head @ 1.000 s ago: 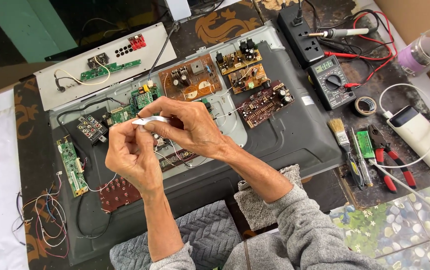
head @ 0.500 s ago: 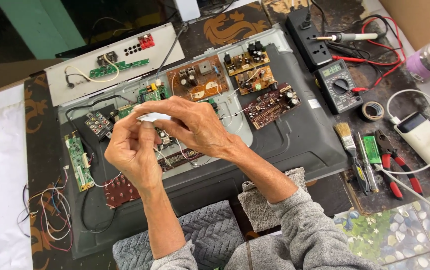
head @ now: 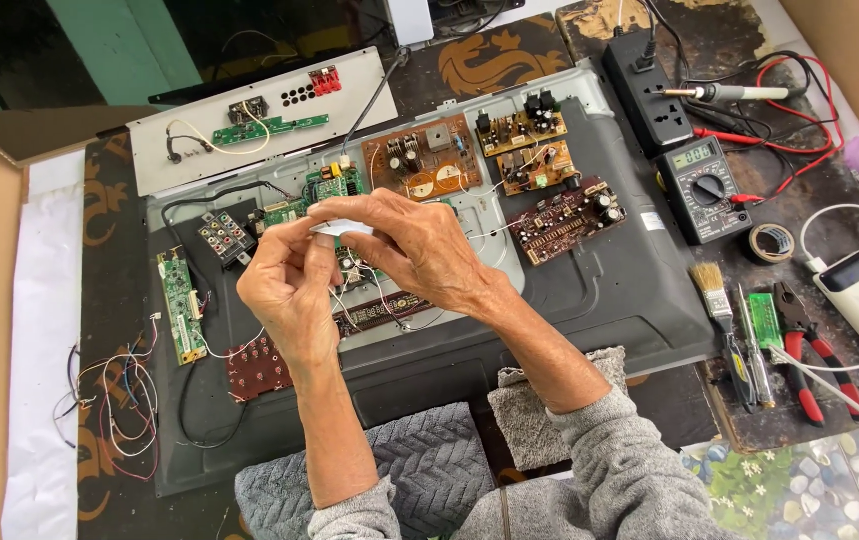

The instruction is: The person works on a disassembled television, twisting and manipulating wires with their hands. They use a small metal tool to scrape or clean a wire end and continue handling the wires over the exposed circuit boards.

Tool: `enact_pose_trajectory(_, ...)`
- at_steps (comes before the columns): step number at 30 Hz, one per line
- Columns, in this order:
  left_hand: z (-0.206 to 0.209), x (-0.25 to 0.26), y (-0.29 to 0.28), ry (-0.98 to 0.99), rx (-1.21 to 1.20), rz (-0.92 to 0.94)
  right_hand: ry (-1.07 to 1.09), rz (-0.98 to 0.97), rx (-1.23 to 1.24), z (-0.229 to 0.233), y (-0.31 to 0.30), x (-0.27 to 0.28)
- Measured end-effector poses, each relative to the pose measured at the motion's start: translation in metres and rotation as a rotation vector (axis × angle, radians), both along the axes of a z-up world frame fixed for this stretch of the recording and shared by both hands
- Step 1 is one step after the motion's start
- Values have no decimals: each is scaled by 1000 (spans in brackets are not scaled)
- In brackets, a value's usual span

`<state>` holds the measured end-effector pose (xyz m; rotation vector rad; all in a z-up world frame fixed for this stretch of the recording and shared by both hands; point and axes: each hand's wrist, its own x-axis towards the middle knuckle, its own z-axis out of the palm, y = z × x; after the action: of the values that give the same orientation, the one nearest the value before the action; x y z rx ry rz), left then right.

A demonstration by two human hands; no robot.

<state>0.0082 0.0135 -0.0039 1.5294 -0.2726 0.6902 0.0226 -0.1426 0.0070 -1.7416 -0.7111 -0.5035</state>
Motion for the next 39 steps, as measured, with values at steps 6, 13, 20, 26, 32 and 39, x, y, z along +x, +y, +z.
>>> enact_pose_trajectory(6,1,1,1,4,71,40,29,-9,0,5,1,-4)
enact_pose_trajectory(13,6,0,0,4,87,47,13,-9,-1,6,2,-3)
enact_pose_trajectory(20,2,4,2,-3,119,59,24,-19,3,3,4,-1)
enact_pose_trajectory(26,2,2,4,-22,135,52,7,-19,-25,4,3,-1)
enact_pose_trajectory(32,3,1,2,14,158,89,-40,-25,-33,-3,3,2)
enact_pose_trajectory(39,-6,5,3,6,117,114,-1,-27,-11,-6,6,2)
